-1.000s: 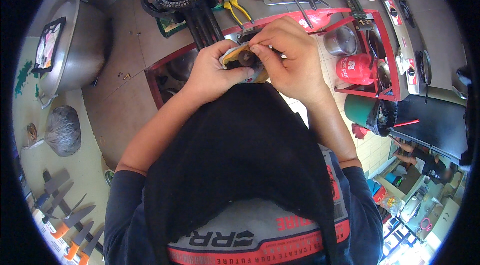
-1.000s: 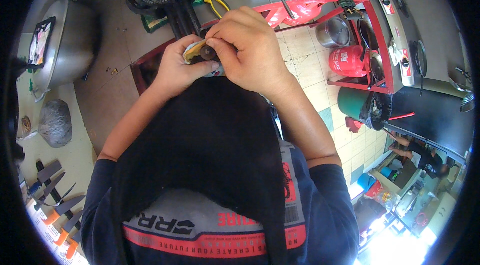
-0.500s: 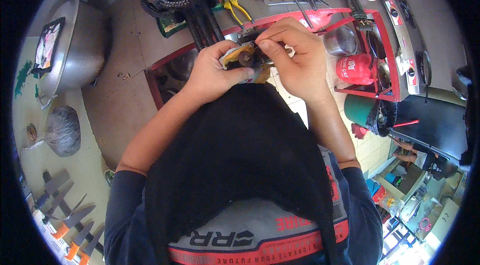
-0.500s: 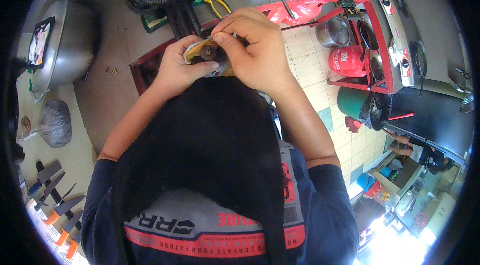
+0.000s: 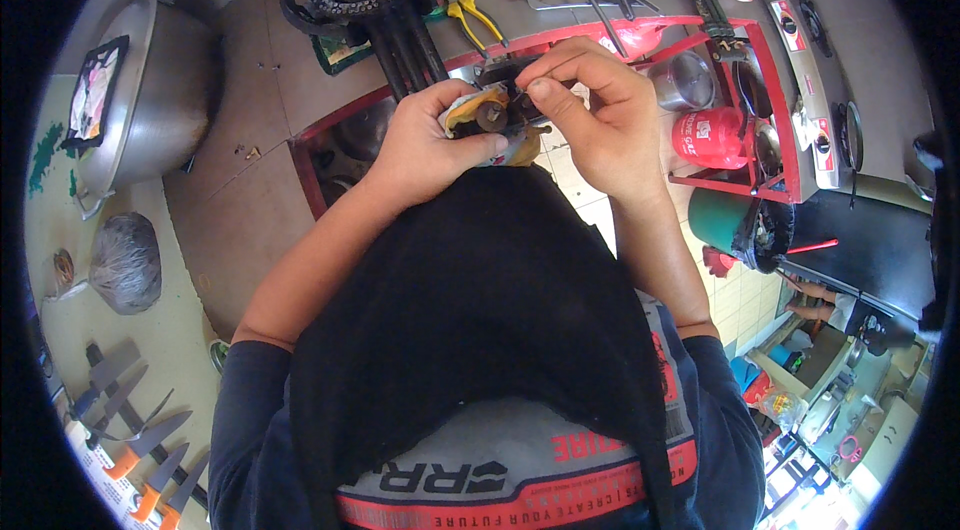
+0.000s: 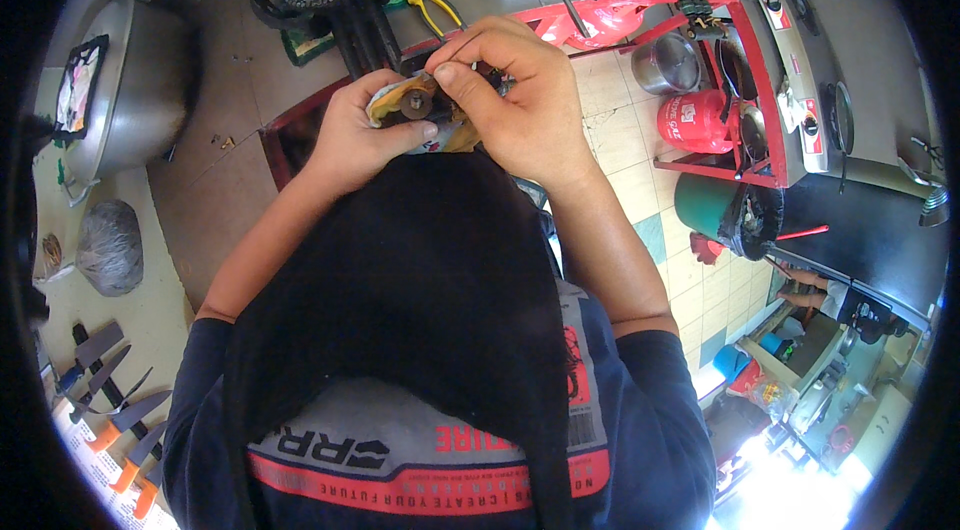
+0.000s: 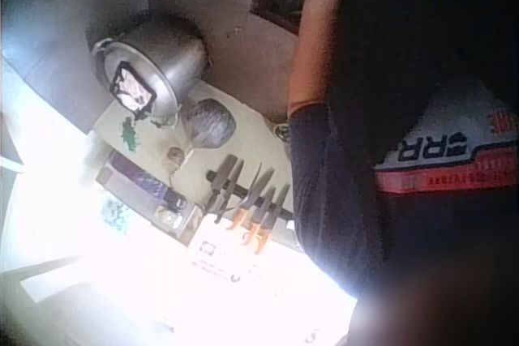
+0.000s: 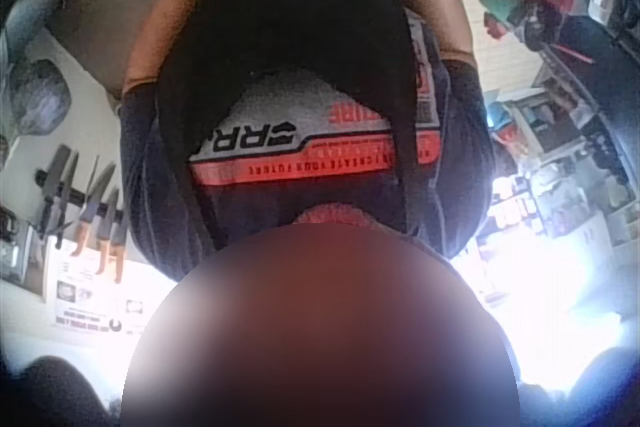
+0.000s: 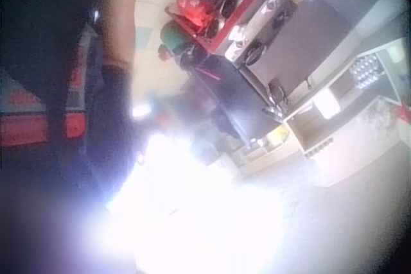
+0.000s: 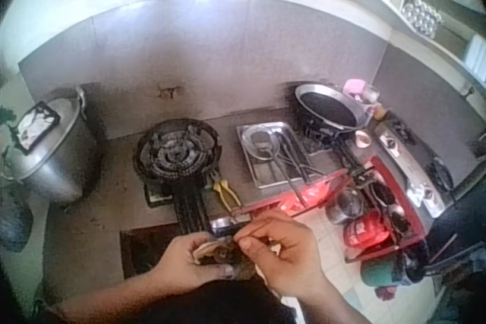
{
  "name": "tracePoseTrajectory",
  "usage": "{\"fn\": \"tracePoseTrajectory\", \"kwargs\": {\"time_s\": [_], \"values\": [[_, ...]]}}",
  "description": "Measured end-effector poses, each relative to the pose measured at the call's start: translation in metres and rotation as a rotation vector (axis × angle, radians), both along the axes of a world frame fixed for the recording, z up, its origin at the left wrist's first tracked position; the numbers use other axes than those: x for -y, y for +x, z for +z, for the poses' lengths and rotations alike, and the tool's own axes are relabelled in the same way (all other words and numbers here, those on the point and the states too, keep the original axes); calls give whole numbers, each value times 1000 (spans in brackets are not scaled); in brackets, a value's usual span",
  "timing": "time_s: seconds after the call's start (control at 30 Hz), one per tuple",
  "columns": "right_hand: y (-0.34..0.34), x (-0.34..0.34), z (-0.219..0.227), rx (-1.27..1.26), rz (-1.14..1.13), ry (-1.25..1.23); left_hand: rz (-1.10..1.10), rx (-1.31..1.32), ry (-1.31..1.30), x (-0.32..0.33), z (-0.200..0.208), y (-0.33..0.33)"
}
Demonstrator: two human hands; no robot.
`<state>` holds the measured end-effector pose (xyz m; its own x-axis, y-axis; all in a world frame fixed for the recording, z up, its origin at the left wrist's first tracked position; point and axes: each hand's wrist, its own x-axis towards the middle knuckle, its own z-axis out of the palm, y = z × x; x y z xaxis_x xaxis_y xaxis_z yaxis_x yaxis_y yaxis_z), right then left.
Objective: The person pours a dark liquid from a pot into a small bowl, then uses a cloth to clean and adjust the gas burner assembly on the stove. They manipulate small components of the burner with their hands, repeatedly handling the burner and cloth throughout the clip.
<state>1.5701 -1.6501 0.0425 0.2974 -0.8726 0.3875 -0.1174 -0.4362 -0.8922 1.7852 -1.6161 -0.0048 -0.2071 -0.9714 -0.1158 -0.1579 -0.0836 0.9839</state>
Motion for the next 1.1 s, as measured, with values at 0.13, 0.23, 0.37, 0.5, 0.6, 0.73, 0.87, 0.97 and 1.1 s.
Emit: {"fn": "tracePoseTrajectory", "kwargs": {"time_s": [0.13, 0.23, 0.37, 0.5, 0.6, 0.73, 0.87, 0.97, 1.1], "values": [[1, 0, -1, -76, -24, -60, -4, 7, -26, 0, 0, 0], [4, 0, -2, -148, -36, -152, 0, -20, 0, 1, -1, -1], [6, 0, -1, -213, -41, -223, -7, 22, -4, 0, -2, -1], [5, -1, 0, -210, -37, -202, -3, 26, -4, 0, -3, -3], [5, -1, 0, -210, -40, -210, -6, 28, -4, -1, -3, -3], [4, 0, -1, -226, -46, -238, -11, 8, 4, -1, -2, -4], [4, -1, 0, -229, -52, -226, -7, 11, -5, -2, -1, -4], [4, -1, 1, -244, -53, -262, -18, 7, 1, -2, -2, -5], [4, -1, 6, -306, -54, -345, -26, 14, -9, -1, -4, -4]]}}
